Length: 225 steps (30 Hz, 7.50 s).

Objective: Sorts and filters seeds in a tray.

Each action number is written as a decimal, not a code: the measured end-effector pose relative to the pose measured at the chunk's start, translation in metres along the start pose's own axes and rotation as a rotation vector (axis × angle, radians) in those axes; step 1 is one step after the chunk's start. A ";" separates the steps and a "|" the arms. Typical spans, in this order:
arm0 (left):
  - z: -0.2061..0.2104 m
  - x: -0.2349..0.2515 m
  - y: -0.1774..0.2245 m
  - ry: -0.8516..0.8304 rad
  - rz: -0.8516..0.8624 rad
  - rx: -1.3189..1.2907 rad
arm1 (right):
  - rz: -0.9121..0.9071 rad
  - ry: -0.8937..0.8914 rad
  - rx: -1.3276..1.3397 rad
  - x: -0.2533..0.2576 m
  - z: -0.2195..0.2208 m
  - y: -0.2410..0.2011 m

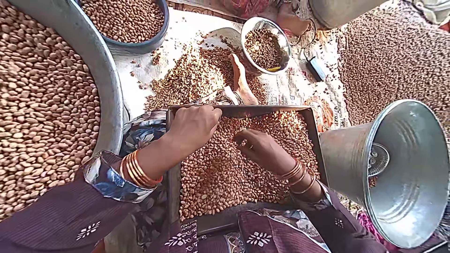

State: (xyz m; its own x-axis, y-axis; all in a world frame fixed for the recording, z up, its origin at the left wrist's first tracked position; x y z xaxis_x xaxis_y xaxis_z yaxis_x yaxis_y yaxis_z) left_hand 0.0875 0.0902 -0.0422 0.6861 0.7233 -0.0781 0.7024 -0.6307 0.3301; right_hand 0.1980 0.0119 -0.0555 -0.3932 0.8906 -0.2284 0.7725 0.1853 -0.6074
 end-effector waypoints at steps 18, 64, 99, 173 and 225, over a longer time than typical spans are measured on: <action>0.021 0.002 -0.003 -0.211 0.063 0.064 | 0.300 -0.019 -0.410 0.010 -0.008 0.062; 0.077 -0.015 0.048 -0.671 -0.366 -1.216 | -0.125 0.370 -0.228 -0.033 -0.068 -0.021; 0.064 -0.011 0.041 -0.570 -0.111 -0.754 | 0.006 -0.031 -0.286 -0.055 0.033 0.022; 0.059 -0.013 0.031 -0.667 -0.048 -0.529 | -0.365 -0.146 -0.229 -0.040 0.113 -0.087; 0.024 0.006 -0.001 -0.388 -0.210 -0.873 | 0.033 0.116 -0.163 0.014 -0.012 0.013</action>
State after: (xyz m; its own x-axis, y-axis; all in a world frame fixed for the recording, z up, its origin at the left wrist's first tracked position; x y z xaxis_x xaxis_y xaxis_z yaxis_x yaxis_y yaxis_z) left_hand 0.0958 0.0881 -0.0657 0.6877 0.5557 -0.4671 0.5372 0.0433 0.8423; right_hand 0.2085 0.0319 -0.0579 -0.3134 0.9374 -0.1516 0.8582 0.2113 -0.4677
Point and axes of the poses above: each hand's wrist, its own x-axis towards the middle knuckle, its own z-axis out of the palm, y = z × x, the point moved 10 cm from there along x, towards the middle knuckle, and after that the axes turned 1 degree about y, right-handed, at the moved point
